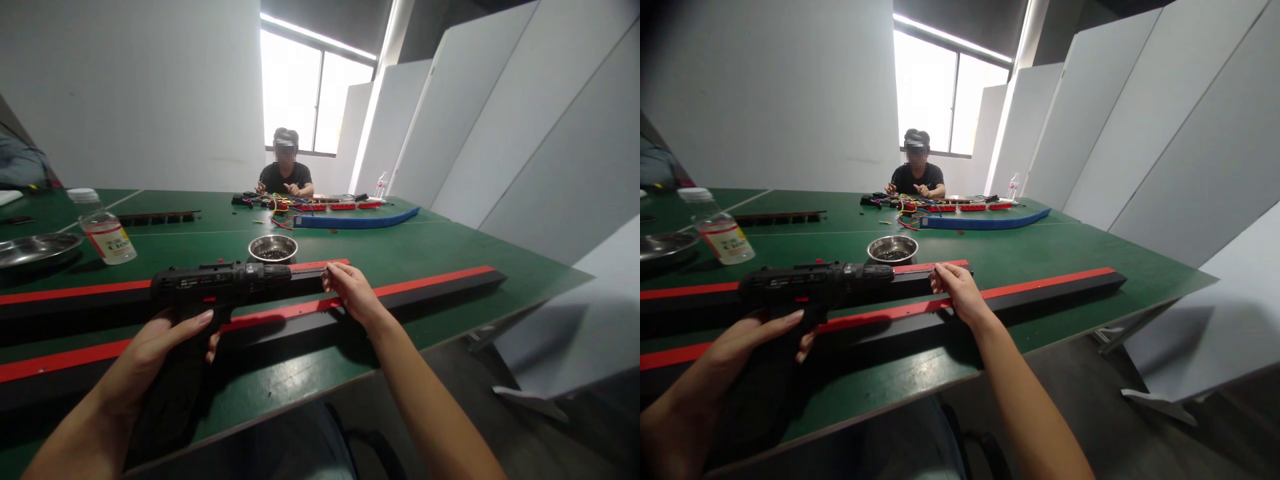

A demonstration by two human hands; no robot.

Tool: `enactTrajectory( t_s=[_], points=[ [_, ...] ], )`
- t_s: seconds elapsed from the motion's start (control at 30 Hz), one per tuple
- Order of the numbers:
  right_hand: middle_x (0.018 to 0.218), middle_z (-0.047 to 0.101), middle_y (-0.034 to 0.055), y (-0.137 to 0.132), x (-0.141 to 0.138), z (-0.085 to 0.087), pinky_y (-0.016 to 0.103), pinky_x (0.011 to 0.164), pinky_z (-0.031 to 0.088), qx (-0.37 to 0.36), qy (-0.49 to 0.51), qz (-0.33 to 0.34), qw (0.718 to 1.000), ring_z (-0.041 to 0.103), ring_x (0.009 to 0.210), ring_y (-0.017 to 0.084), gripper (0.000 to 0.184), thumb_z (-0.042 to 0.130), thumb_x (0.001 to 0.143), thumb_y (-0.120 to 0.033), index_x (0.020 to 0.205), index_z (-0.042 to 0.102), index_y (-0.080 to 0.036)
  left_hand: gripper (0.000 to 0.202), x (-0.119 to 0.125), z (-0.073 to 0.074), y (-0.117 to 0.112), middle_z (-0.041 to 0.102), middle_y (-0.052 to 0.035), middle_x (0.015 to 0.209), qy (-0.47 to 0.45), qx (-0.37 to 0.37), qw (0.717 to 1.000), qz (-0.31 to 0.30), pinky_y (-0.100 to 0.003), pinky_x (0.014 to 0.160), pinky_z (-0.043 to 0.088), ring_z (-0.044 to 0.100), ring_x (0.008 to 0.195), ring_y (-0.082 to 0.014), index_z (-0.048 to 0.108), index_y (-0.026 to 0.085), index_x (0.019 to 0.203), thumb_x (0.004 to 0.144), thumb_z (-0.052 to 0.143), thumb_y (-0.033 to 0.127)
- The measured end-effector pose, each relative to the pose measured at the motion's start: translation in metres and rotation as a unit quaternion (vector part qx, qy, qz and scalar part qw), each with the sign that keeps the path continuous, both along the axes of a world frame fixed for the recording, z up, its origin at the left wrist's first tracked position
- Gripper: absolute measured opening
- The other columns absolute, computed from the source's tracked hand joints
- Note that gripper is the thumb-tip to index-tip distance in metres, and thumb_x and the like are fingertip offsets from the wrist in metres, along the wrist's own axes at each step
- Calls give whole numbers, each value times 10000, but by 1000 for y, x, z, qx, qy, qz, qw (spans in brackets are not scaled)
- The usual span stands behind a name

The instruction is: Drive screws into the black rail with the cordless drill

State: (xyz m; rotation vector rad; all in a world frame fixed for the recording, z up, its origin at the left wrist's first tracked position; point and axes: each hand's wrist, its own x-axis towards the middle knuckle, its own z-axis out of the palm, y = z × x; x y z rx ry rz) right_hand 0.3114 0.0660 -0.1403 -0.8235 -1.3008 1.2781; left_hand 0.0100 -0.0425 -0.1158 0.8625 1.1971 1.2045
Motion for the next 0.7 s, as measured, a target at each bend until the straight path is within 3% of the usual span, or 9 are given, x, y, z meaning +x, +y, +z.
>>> enactTrajectory(
  t_s=[0.13, 0.43, 0.7],
  points=[
    [717, 617, 25, 0, 1, -1, 275, 659, 430, 25, -23, 14, 999, 524, 657, 134, 360, 709, 839, -526, 751, 676, -178, 338, -1, 0, -1, 668, -55, 599, 15, -32, 999, -8, -220, 407, 477, 589, 467, -156, 709, 131, 811, 647, 870, 379],
    [720, 634, 29, -1, -1, -2, 280, 661, 446, 25, -24, 4, 999, 541, 657, 139, 356, 715, 840, -530, 777, 687, -181, 413, 2, 4, -4, 677, -31, 619, 10, -34, 999, -3, -239, 422, 501, 609, 473, -164, 705, 151, 950, 639, 883, 358],
    [714, 638, 30, 0, 1, -3, 281, 660, 450, 37, -34, 0, 999, 543, 655, 139, 365, 709, 844, -538, 769, 688, -181, 399, 5, 5, -3, 681, -24, 622, 10, -17, 1000, 16, -237, 443, 512, 616, 491, -162, 717, 149, 914, 615, 893, 346]
  ],
)
